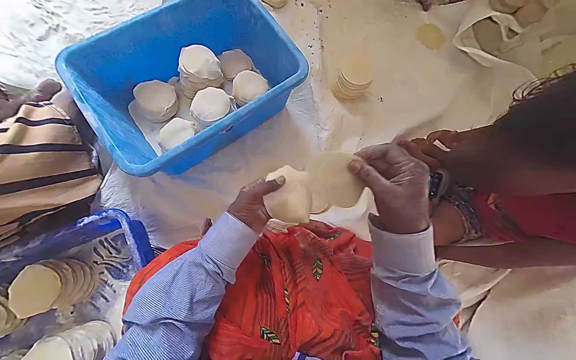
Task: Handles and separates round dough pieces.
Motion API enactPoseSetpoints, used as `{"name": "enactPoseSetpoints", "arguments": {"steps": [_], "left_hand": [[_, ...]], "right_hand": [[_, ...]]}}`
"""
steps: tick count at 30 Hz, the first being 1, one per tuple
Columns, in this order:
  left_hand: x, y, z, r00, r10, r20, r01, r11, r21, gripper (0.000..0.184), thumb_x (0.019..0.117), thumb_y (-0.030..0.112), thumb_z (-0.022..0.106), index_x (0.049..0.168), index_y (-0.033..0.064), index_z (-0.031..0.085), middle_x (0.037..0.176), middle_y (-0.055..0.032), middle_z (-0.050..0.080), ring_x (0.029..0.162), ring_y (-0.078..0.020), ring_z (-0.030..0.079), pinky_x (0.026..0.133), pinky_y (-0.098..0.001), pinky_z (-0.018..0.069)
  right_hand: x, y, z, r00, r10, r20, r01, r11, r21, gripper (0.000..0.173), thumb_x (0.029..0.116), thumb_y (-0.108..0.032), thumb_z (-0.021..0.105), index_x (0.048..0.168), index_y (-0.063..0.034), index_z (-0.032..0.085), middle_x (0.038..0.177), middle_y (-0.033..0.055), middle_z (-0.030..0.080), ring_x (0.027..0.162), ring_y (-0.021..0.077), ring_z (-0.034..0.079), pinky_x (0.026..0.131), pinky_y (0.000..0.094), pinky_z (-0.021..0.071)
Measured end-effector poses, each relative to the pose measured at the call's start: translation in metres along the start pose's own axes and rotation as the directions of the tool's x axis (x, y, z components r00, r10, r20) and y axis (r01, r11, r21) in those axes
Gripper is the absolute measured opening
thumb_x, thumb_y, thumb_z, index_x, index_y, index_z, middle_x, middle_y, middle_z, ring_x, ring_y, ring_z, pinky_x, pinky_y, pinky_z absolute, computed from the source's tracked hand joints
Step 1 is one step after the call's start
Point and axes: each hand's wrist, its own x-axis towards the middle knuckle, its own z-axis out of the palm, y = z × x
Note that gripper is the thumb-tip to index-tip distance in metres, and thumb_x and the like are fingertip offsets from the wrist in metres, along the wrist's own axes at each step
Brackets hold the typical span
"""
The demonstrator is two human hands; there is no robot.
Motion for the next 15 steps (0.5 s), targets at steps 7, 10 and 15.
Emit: {"name": "enactPoseSetpoints", "arguments": {"steps": [7, 10, 15], "left_hand": [[0.015, 0.022, -0.014, 0.903, 0.187, -0.387, -0.211, 0.977, -0.02, 0.03, 0.1018, 0.015, 0.061, 0.13, 0.0052, 0.059, 0.112, -0.0145, 0.068, 0.096, -0.0253, 0.07, 0.08, -0.0449, 0.0608], [0.015, 0.025, -0.017, 0.895, 0.19, -0.403, -0.226, 0.973, -0.042, 0.031, 0.1014, 0.013, 0.061, 0.131, 0.0049, 0.059, 0.113, -0.0155, 0.067, 0.097, -0.0257, 0.07, 0.08, -0.0455, 0.0609], [0.015, 0.022, -0.016, 0.914, 0.165, -0.37, -0.186, 0.982, -0.02, 0.031, 0.1016, 0.014, 0.061, 0.131, 0.0052, 0.058, 0.111, -0.015, 0.067, 0.095, -0.0254, 0.07, 0.079, -0.0442, 0.0611]], "right_hand": [[0.006, 0.054, -0.017, 0.975, 0.184, -0.123, -0.221, 0.84, -0.495, 0.018, 0.0947, -0.011, 0.071, 0.11, -0.001, 0.074, 0.098, 0.0152, 0.075, 0.087, 0.0203, 0.072, 0.085, 0.0428, 0.0576], [0.002, 0.073, 0.001, 0.97, 0.231, -0.069, -0.24, 0.899, -0.365, 0.017, 0.0942, -0.008, 0.07, 0.109, -0.0012, 0.074, 0.096, 0.0115, 0.075, 0.084, 0.0139, 0.071, 0.082, 0.0353, 0.059], [-0.005, 0.121, 0.018, 0.885, 0.465, -0.013, -0.456, 0.863, -0.218, 0.02, 0.0956, -0.009, 0.07, 0.113, 0.0003, 0.071, 0.097, 0.0115, 0.074, 0.082, 0.0149, 0.069, 0.079, 0.0368, 0.0585]]}}
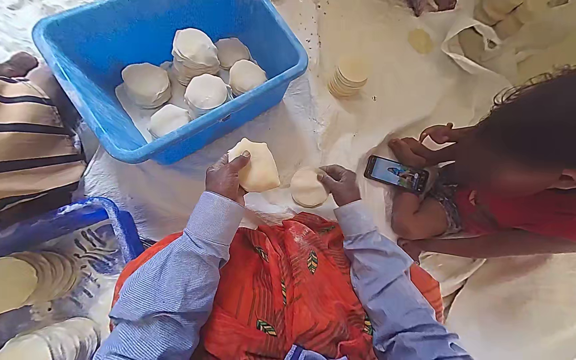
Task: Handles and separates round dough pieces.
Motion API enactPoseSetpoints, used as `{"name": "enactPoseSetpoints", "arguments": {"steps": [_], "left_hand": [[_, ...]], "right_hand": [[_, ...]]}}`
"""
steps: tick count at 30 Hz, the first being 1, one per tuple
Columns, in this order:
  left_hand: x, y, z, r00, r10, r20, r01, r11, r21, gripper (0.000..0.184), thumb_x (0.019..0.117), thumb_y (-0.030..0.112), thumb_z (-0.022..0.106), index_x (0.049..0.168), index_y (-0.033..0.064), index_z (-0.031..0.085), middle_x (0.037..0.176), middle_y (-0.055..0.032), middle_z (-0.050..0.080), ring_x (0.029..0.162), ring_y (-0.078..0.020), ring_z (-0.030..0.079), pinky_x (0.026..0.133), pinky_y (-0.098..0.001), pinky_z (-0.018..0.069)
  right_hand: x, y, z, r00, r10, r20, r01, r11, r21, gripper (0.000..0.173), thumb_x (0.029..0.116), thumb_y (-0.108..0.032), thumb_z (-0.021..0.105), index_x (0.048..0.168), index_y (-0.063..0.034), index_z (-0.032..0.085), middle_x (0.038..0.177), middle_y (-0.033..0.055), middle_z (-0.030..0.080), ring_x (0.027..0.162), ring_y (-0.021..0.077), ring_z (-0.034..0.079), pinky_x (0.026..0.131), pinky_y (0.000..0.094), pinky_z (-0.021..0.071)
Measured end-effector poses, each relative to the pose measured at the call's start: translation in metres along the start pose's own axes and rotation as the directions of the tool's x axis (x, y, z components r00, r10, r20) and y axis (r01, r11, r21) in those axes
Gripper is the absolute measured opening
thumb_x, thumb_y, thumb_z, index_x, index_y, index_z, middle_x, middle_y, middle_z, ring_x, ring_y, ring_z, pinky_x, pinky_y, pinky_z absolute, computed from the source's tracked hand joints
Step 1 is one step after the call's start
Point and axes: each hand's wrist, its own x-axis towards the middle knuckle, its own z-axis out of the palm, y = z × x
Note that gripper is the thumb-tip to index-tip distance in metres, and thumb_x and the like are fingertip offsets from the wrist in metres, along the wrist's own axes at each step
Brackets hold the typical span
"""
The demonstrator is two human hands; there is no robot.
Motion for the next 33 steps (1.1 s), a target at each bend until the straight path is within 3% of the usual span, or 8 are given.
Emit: {"name": "enactPoseSetpoints", "arguments": {"steps": [4, 9, 13, 17, 19, 21, 26, 33], "left_hand": [[0.0, -0.001, 0.001, 1.0, -0.005, 0.002, 0.005, 1.0, 0.002, 0.03, 0.1003, 0.013, 0.062, 0.13, 0.0056, 0.058, 0.11, -0.0148, 0.067, 0.094, -0.025, 0.07, 0.077, -0.044, 0.0608], [0.0, -0.004, 0.001, 0.999, -0.029, 0.033, 0.027, 0.999, 0.035, 0.034, 0.1013, 0.014, 0.061, 0.134, 0.0063, 0.056, 0.114, -0.0154, 0.066, 0.097, -0.0255, 0.069, 0.079, -0.0447, 0.0602], [-0.002, -0.008, 0.002, 0.99, -0.058, 0.125, 0.051, 0.997, 0.062, 0.034, 0.0996, 0.005, 0.059, 0.134, 0.0049, 0.055, 0.112, -0.0149, 0.066, 0.093, -0.0242, 0.069, 0.078, -0.0431, 0.0599], [-0.009, -0.019, 0.005, 0.957, -0.049, 0.285, 0.012, 0.992, 0.128, 0.05, 0.09, -0.014, 0.06, 0.136, 0.003, 0.053, 0.116, -0.0164, 0.066, 0.094, -0.0242, 0.069, 0.079, -0.0417, 0.0603], [-0.014, -0.023, 0.007, 0.936, -0.045, 0.349, -0.016, 0.985, 0.171, 0.05, 0.0877, -0.017, 0.061, 0.134, 0.0024, 0.055, 0.114, -0.0154, 0.067, 0.093, -0.0229, 0.07, 0.078, -0.0395, 0.0608], [-0.017, -0.025, 0.008, 0.917, -0.044, 0.397, -0.037, 0.98, 0.195, 0.051, 0.0863, -0.019, 0.062, 0.132, 0.0015, 0.057, 0.113, -0.0143, 0.068, 0.093, -0.0213, 0.07, 0.079, -0.0372, 0.0609], [-0.016, -0.03, 0.006, 0.896, -0.013, 0.443, -0.093, 0.972, 0.217, 0.051, 0.0855, -0.02, 0.062, 0.132, 0.0002, 0.057, 0.113, -0.0136, 0.069, 0.095, -0.0186, 0.07, 0.082, -0.0348, 0.0604], [-0.017, -0.032, 0.008, 0.908, -0.033, 0.417, -0.073, 0.969, 0.236, 0.048, 0.085, -0.02, 0.063, 0.129, -0.002, 0.057, 0.112, -0.0149, 0.068, 0.094, -0.0188, 0.069, 0.083, -0.0348, 0.0597]], "right_hand": [[0.013, 0.03, 0.007, 0.983, 0.182, 0.0, -0.177, 0.957, -0.229, 0.03, 0.0936, -0.014, 0.075, 0.12, 0.0003, 0.07, 0.113, 0.021, 0.072, 0.107, 0.0331, 0.068, 0.1, 0.0545, 0.0499], [0.013, 0.024, 0.011, 0.992, 0.117, -0.044, -0.125, 0.892, -0.435, 0.027, 0.0937, -0.019, 0.074, 0.114, -0.002, 0.073, 0.11, 0.0208, 0.073, 0.109, 0.037, 0.067, 0.102, 0.0578, 0.0481], [0.006, 0.009, 0.014, 0.997, 0.016, -0.076, -0.052, 0.862, -0.505, 0.035, 0.0951, -0.022, 0.074, 0.123, -0.0012, 0.069, 0.118, 0.0223, 0.07, 0.108, 0.0396, 0.067, 0.097, 0.0592, 0.0503], [-0.005, -0.022, 0.014, 0.976, -0.212, -0.06, 0.214, 0.976, 0.032, 0.031, 0.1024, -0.024, 0.062, 0.122, -0.0006, 0.068, 0.114, 0.0117, 0.072, 0.1, 0.0165, 0.07, 0.088, 0.0352, 0.0586], [-0.014, -0.042, 0.012, 0.972, -0.228, 0.064, 0.195, 0.924, 0.328, 0.036, 0.1056, -0.028, 0.052, 0.127, -0.0009, 0.065, 0.12, 0.0092, 0.072, 0.109, 0.0145, 0.069, 0.092, 0.0334, 0.0579], [-0.019, -0.048, 0.01, 0.944, -0.319, 0.079, 0.26, 0.872, 0.415, 0.036, 0.1039, -0.027, 0.055, 0.125, -0.0007, 0.066, 0.125, 0.0094, 0.071, 0.115, 0.017, 0.068, 0.096, 0.0353, 0.0574], [-0.025, -0.054, 0.008, 0.806, -0.592, 0.025, 0.588, 0.804, 0.087, 0.02, 0.0902, -0.015, 0.074, 0.107, -0.004, 0.077, 0.121, 0.0102, 0.072, 0.119, 0.0192, 0.066, 0.103, 0.0363, 0.0538], [-0.037, -0.065, 0.014, 0.771, -0.635, 0.038, 0.628, 0.75, -0.208, 0.021, 0.0816, -0.019, 0.083, 0.099, -0.0084, 0.078, 0.107, 0.0106, 0.073, 0.106, 0.0268, 0.067, 0.09, 0.0437, 0.0544]]}}
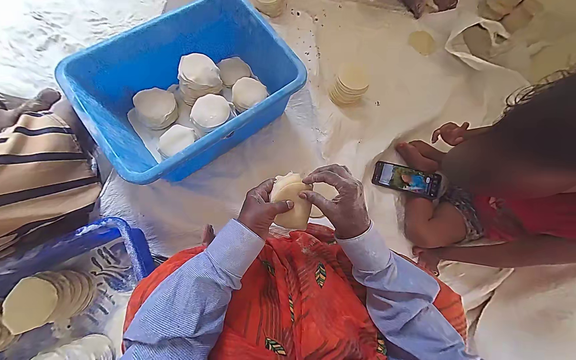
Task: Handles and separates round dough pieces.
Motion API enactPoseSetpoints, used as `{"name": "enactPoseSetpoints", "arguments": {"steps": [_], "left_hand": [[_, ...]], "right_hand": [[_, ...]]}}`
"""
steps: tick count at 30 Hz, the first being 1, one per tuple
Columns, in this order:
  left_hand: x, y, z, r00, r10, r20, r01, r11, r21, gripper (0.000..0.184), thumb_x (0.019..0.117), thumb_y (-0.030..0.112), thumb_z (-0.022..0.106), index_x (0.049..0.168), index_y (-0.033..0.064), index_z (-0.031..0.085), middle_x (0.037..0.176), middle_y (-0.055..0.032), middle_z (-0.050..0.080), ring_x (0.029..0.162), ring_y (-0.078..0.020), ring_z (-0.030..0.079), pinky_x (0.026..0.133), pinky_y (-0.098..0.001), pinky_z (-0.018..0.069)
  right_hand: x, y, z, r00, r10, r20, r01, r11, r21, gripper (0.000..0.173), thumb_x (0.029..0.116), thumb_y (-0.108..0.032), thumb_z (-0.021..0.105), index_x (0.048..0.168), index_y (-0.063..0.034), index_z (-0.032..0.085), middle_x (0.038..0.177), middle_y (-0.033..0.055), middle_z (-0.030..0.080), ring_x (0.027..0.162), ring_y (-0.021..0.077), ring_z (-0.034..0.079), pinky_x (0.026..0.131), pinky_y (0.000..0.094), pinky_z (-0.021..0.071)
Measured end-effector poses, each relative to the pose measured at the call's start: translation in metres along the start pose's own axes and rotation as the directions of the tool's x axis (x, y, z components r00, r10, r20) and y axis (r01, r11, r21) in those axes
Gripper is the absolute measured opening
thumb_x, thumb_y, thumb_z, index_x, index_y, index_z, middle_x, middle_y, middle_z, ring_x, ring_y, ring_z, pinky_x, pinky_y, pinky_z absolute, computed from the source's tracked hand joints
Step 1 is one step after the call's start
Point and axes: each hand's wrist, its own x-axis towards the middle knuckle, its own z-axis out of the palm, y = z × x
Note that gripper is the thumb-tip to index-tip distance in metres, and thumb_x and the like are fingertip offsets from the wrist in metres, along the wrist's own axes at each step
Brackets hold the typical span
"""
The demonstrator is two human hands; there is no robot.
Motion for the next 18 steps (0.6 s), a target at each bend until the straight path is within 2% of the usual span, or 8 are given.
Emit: {"name": "enactPoseSetpoints", "arguments": {"steps": [6, 9, 12, 15, 18], "left_hand": [[0.0005, -0.0027, -0.0007, 1.0, 0.022, 0.012, -0.023, 0.999, 0.03, 0.049, 0.0843, -0.019, 0.064, 0.13, -0.0032, 0.056, 0.111, -0.0152, 0.068, 0.094, -0.0186, 0.07, 0.083, -0.0349, 0.0598], [-0.0001, -0.0016, 0.0, 1.0, 0.022, 0.004, -0.022, 0.999, 0.026, 0.05, 0.0845, -0.018, 0.064, 0.131, -0.0037, 0.055, 0.111, -0.0153, 0.068, 0.094, -0.0186, 0.07, 0.083, -0.035, 0.0599], [-0.0012, -0.0002, 0.0011, 1.0, 0.014, -0.007, -0.014, 1.0, 0.005, 0.051, 0.0844, -0.019, 0.065, 0.132, -0.0031, 0.055, 0.112, -0.0145, 0.068, 0.094, -0.0178, 0.069, 0.083, -0.0341, 0.0598], [-0.0016, -0.0004, 0.0007, 1.0, 0.016, 0.012, -0.016, 1.0, -0.007, 0.054, 0.0844, -0.019, 0.064, 0.134, -0.002, 0.054, 0.114, -0.0147, 0.068, 0.095, -0.0182, 0.069, 0.084, -0.0346, 0.0598], [-0.002, -0.0011, 0.0006, 0.999, 0.033, 0.043, -0.033, 0.999, -0.007, 0.057, 0.0831, -0.021, 0.064, 0.136, -0.0009, 0.054, 0.115, -0.0148, 0.068, 0.096, -0.0183, 0.07, 0.084, -0.0345, 0.0598]], "right_hand": [[-0.0012, -0.001, -0.003, 1.0, 0.015, 0.027, -0.015, 1.0, 0.013, 0.014, 0.0772, -0.017, 0.082, 0.088, -0.0102, 0.076, 0.094, 0.0072, 0.071, 0.095, 0.0214, 0.066, 0.079, 0.0377, 0.0534], [-0.0006, -0.0009, -0.004, 0.995, -0.099, 0.028, 0.098, 0.995, 0.024, 0.011, 0.0772, -0.014, 0.079, 0.086, -0.0088, 0.075, 0.091, 0.0066, 0.073, 0.091, 0.02, 0.067, 0.075, 0.0341, 0.0538], [0.0003, -0.0008, -0.0041, 0.981, -0.191, 0.034, 0.187, 0.978, 0.098, 0.011, 0.078, -0.006, 0.077, 0.088, -0.0035, 0.074, 0.087, 0.007, 0.073, 0.08, 0.0147, 0.068, 0.072, 0.0283, 0.0566], [0.0002, -0.0035, -0.0054, 0.98, -0.182, 0.076, 0.169, 0.974, 0.153, 0.016, 0.0831, -0.003, 0.076, 0.098, 0.0014, 0.076, 0.091, 0.0106, 0.075, 0.078, 0.0122, 0.07, 0.074, 0.0266, 0.0596], [0.0015, -0.0047, -0.0098, 0.979, -0.19, 0.078, 0.175, 0.969, 0.172, 0.01, 0.086, -0.003, 0.075, 0.095, 0.0013, 0.076, 0.091, 0.0108, 0.074, 0.078, 0.0106, 0.069, 0.074, 0.0238, 0.0587]]}}
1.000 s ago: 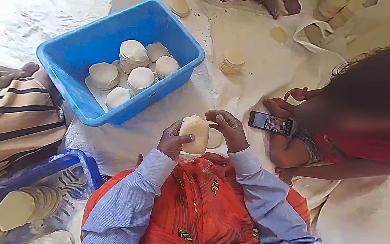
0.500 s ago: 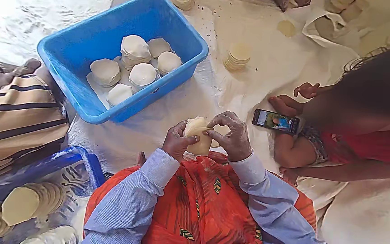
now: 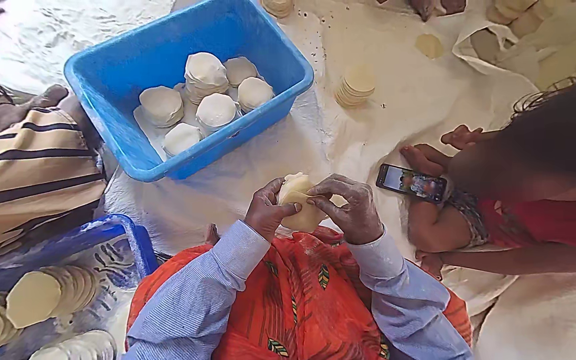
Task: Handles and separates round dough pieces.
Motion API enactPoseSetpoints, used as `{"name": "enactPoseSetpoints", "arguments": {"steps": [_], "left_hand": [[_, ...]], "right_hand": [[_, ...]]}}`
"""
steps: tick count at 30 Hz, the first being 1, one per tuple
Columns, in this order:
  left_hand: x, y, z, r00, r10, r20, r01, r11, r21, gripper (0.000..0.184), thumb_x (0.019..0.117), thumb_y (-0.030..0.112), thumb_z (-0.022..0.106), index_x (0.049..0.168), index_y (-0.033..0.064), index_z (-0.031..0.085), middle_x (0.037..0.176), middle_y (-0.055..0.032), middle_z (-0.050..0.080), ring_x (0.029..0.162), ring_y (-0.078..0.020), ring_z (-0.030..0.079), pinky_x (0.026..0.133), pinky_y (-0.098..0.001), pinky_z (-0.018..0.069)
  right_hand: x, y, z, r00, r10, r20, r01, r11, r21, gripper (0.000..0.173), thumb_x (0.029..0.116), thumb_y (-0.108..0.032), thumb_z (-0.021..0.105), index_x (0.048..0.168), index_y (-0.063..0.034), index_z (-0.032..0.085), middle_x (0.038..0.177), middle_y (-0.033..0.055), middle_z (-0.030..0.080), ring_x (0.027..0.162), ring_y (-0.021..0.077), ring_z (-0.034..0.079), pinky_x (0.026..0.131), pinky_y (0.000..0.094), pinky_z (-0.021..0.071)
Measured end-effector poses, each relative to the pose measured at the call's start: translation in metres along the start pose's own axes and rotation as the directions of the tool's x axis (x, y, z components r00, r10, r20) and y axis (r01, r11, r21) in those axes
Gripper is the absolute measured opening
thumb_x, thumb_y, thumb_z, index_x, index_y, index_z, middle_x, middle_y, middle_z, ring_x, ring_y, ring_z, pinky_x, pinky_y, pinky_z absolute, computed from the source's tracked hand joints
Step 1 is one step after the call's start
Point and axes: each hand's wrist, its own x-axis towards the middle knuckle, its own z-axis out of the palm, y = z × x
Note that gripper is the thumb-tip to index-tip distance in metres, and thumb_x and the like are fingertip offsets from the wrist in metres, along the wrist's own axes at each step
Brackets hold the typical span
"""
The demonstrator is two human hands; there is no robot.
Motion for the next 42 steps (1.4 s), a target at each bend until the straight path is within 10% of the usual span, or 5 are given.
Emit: {"name": "enactPoseSetpoints", "arguments": {"steps": [11, 18, 25, 31, 42], "left_hand": [[-0.002, -0.002, 0.001, 0.999, 0.014, 0.047, -0.014, 1.0, 0.006, 0.053, 0.0844, -0.019, 0.064, 0.134, -0.0042, 0.054, 0.115, -0.016, 0.068, 0.097, -0.0183, 0.069, 0.086, -0.034, 0.0594], [-0.003, 0.004, 0.004, 1.0, -0.014, 0.028, 0.013, 1.0, 0.02, 0.042, 0.0922, -0.012, 0.061, 0.133, -0.0016, 0.056, 0.109, -0.0141, 0.069, 0.09, -0.0179, 0.069, 0.079, -0.0339, 0.0593], [0.01, -0.006, 0.0, 0.978, 0.142, -0.151, -0.089, 0.945, 0.314, 0.04, 0.0897, -0.002, 0.073, 0.126, -0.0047, 0.058, 0.114, -0.0205, 0.066, 0.096, -0.0253, 0.068, 0.086, -0.0417, 0.0583], [-0.001, 0.013, 0.007, 0.937, -0.265, -0.229, 0.236, 0.961, -0.146, 0.049, 0.1129, 0.034, 0.035, 0.134, -0.0059, 0.053, 0.126, -0.0222, 0.061, 0.107, -0.0291, 0.063, 0.092, -0.0433, 0.051], [-0.016, 0.017, 0.005, 0.993, -0.063, -0.104, -0.028, 0.716, -0.698, 0.067, 0.1042, 0.066, 0.025, 0.137, 0.015, 0.053, 0.12, -0.0117, 0.066, 0.109, -0.0245, 0.066, 0.088, -0.0451, 0.0566]], "right_hand": [[-0.004, 0.01, 0.0, 0.919, 0.373, -0.127, -0.365, 0.928, 0.076, 0.045, 0.0897, -0.025, 0.076, 0.126, -0.0003, 0.065, 0.124, 0.0127, 0.069, 0.114, 0.0188, 0.066, 0.095, 0.0364, 0.0556], [-0.022, 0.028, 0.033, 0.591, 0.666, 0.454, -0.491, -0.149, 0.858, 0.077, 0.0892, -0.079, 0.049, 0.114, -0.0084, 0.069, 0.102, 0.0093, 0.076, 0.097, 0.0195, 0.074, 0.085, 0.0387, 0.0616], [-0.013, 0.011, 0.025, 0.607, 0.761, 0.23, -0.628, 0.281, 0.726, 0.02, 0.0895, 0.004, 0.066, 0.108, -0.0015, 0.062, 0.09, 0.0089, 0.074, 0.078, 0.0175, 0.074, 0.071, 0.0359, 0.0643], [0.018, -0.013, 0.013, 0.839, 0.502, -0.21, -0.532, 0.838, -0.124, 0.032, 0.0793, -0.017, 0.086, 0.105, -0.003, 0.072, 0.09, 0.0127, 0.073, 0.081, 0.0248, 0.07, 0.074, 0.0498, 0.0559], [-0.022, -0.042, 0.075, 0.975, -0.175, -0.134, 0.101, 0.896, -0.432, 0.022, 0.0961, -0.006, 0.06, 0.11, -0.0077, 0.077, 0.118, 0.0118, 0.075, 0.119, 0.0289, 0.067, 0.1, 0.0428, 0.0549]]}}
